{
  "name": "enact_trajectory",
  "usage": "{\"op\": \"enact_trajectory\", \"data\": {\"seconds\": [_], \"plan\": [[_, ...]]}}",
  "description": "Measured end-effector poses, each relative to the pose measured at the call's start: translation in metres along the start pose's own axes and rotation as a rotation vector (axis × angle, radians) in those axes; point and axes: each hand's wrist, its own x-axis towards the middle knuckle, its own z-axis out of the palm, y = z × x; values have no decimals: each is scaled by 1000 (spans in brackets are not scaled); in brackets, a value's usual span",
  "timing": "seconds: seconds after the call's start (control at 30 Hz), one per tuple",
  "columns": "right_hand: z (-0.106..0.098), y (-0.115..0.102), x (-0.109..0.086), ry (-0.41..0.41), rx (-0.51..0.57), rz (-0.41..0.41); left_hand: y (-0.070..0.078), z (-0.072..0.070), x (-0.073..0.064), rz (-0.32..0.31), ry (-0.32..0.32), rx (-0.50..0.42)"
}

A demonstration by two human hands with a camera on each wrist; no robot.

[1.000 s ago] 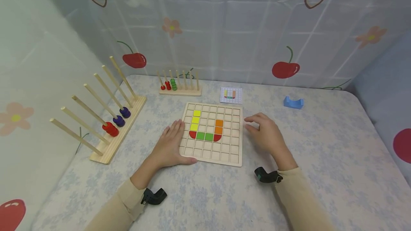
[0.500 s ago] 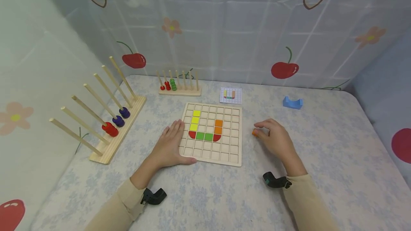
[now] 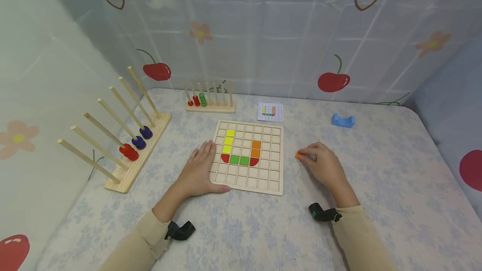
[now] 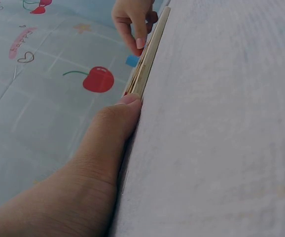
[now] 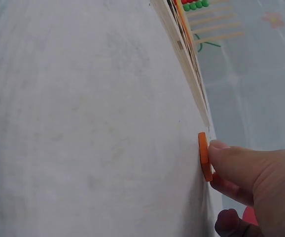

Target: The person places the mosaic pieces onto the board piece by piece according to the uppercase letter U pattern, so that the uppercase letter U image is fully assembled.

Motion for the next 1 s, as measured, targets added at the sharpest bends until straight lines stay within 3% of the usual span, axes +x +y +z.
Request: {"op": "enact_trajectory", "data": {"seconds": [0.4, 0.8, 1.0], "plan": [[4, 3, -1, 16, -2, -5, 0, 0, 0, -7, -17, -2], [4, 4, 1, -37, 19, 55, 0, -1, 0, -1, -11, 4], [4, 4, 3, -41, 51, 38, -1, 0, 1, -1, -12, 7]]}}
